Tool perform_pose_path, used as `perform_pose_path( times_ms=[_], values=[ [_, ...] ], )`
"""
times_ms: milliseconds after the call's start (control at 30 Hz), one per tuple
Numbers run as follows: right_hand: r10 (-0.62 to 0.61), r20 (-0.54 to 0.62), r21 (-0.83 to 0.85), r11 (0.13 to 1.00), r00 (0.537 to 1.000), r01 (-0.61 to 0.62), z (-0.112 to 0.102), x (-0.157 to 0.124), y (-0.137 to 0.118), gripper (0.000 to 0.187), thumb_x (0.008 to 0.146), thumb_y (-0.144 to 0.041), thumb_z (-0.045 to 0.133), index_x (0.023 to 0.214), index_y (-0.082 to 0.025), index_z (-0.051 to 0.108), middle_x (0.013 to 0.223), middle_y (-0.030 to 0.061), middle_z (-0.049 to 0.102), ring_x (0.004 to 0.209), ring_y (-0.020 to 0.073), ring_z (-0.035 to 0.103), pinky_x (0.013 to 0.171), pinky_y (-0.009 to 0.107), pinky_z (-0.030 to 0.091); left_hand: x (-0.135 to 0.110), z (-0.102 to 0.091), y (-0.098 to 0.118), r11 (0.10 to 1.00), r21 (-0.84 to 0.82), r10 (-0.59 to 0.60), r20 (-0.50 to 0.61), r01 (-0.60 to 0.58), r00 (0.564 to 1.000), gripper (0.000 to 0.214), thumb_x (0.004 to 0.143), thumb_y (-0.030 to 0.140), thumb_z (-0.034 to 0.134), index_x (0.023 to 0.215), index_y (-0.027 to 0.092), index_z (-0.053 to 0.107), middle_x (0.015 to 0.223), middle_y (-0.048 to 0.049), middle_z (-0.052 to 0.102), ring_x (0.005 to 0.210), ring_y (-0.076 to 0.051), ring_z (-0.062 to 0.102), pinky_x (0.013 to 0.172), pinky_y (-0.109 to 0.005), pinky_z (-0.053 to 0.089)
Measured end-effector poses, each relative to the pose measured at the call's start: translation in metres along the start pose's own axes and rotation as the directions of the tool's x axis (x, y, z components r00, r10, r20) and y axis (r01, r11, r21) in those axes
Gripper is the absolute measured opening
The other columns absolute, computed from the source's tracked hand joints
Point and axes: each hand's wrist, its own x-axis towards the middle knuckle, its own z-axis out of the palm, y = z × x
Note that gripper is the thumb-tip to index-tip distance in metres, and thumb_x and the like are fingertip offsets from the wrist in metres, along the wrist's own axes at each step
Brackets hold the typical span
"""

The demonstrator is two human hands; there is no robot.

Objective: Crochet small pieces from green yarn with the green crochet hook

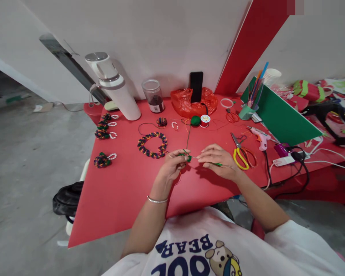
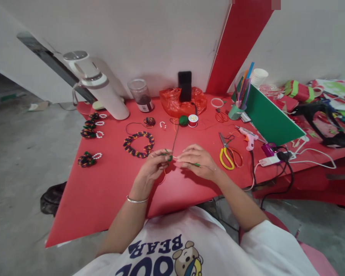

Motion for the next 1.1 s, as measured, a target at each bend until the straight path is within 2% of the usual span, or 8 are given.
perform_pose_path(
  times_ms=[100, 267, 367, 433, 567, 767, 933, 1100],
  values=[
    [0.007, -0.019, -0.005, 1.000, 1.000, -0.007, 0.003, -0.002, -0.001, 0.017, 0.098, -0.031, 0.065, 0.110, -0.027, 0.076, 0.101, 0.0044, 0.082, 0.098, 0.0196, 0.071, 0.094, 0.041, 0.058, 0.000, -0.001, 0.000, 1.000, -0.014, -0.002, 0.008, 0.002, 1.000, 0.028, 0.047, 0.013, 0.083, 0.075, 0.012, 0.077, 0.054, 0.0004, 0.061, 0.040, -0.002, 0.035, 0.041, -0.017, 0.015],
    [-0.120, 0.010, -0.111, 0.986, 0.993, 0.121, 0.004, -0.007, -0.002, 0.028, 0.093, -0.023, 0.070, 0.121, -0.028, 0.073, 0.112, 0.0051, 0.080, 0.111, 0.0221, 0.066, 0.093, 0.040, 0.058, 0.000, -0.003, 0.000, 0.998, -0.048, -0.025, 0.054, 0.028, 0.998, 0.032, 0.049, 0.013, 0.084, 0.080, 0.013, 0.078, 0.053, 0.0023, 0.059, 0.041, -0.002, 0.034, 0.042, -0.017, 0.016],
    [-0.131, 0.026, -0.137, 0.982, 0.991, 0.133, 0.002, -0.007, -0.004, 0.029, 0.094, -0.022, 0.069, 0.122, -0.029, 0.072, 0.113, 0.0042, 0.080, 0.110, 0.0216, 0.067, 0.093, 0.040, 0.058, -0.001, -0.003, 0.000, 0.998, -0.054, -0.028, 0.048, 0.030, 0.998, 0.032, 0.049, 0.012, 0.084, 0.080, 0.013, 0.078, 0.054, 0.0018, 0.059, 0.042, -0.002, 0.035, 0.042, -0.017, 0.017],
    [-0.097, -0.005, -0.097, 0.991, 0.995, 0.096, 0.002, -0.006, -0.005, 0.023, 0.095, -0.027, 0.069, 0.117, -0.029, 0.074, 0.109, 0.0040, 0.081, 0.106, 0.0208, 0.069, 0.092, 0.040, 0.059, -0.001, -0.002, 0.000, 0.998, -0.052, -0.018, 0.031, 0.019, 0.999, 0.031, 0.048, 0.012, 0.084, 0.078, 0.013, 0.078, 0.053, 0.0016, 0.059, 0.041, -0.002, 0.035, 0.042, -0.017, 0.017],
    [0.047, -0.089, 0.054, 0.998, 0.995, -0.042, 0.005, -0.005, -0.007, 0.016, 0.097, -0.029, 0.066, 0.109, -0.027, 0.076, 0.102, 0.0049, 0.082, 0.096, 0.0195, 0.072, 0.091, 0.042, 0.058, -0.001, 0.001, -0.002, 0.999, -0.031, 0.012, 0.011, -0.011, 1.000, 0.030, 0.047, 0.014, 0.085, 0.076, 0.013, 0.078, 0.052, 0.0013, 0.059, 0.041, -0.003, 0.037, 0.042, -0.018, 0.018],
    [0.259, -0.180, 0.237, 0.948, 0.949, -0.214, 0.011, -0.009, -0.009, 0.015, 0.098, -0.029, 0.065, 0.103, -0.025, 0.079, 0.096, 0.0063, 0.081, 0.094, 0.0214, 0.071, 0.087, 0.042, 0.058, -0.002, 0.002, -0.003, 0.998, 0.030, 0.054, 0.004, -0.055, 0.999, 0.034, 0.048, 0.017, 0.088, 0.081, 0.014, 0.079, 0.056, -0.0002, 0.062, 0.046, -0.005, 0.045, 0.045, -0.018, 0.024],
    [0.292, -0.177, 0.257, 0.935, 0.940, -0.242, 0.013, -0.008, -0.010, 0.016, 0.098, -0.028, 0.064, 0.102, -0.025, 0.079, 0.095, 0.0067, 0.081, 0.093, 0.0209, 0.071, 0.088, 0.042, 0.058, -0.002, 0.002, -0.005, 0.992, 0.090, 0.091, 0.023, -0.092, 0.996, 0.038, 0.049, 0.016, 0.088, 0.086, 0.014, 0.080, 0.059, -0.0011, 0.064, 0.047, -0.006, 0.045, 0.044, -0.019, 0.026],
    [0.256, -0.189, 0.244, 0.948, 0.948, -0.207, 0.015, -0.007, -0.009, 0.016, 0.098, -0.032, 0.064, 0.102, -0.025, 0.079, 0.095, 0.0066, 0.082, 0.091, 0.0216, 0.072, 0.088, 0.044, 0.058, -0.002, 0.002, -0.006, 0.987, 0.108, 0.119, 0.022, -0.121, 0.993, 0.036, 0.051, 0.018, 0.089, 0.086, 0.014, 0.080, 0.062, -0.0022, 0.067, 0.045, -0.005, 0.043, 0.043, -0.019, 0.026]
  ],
)
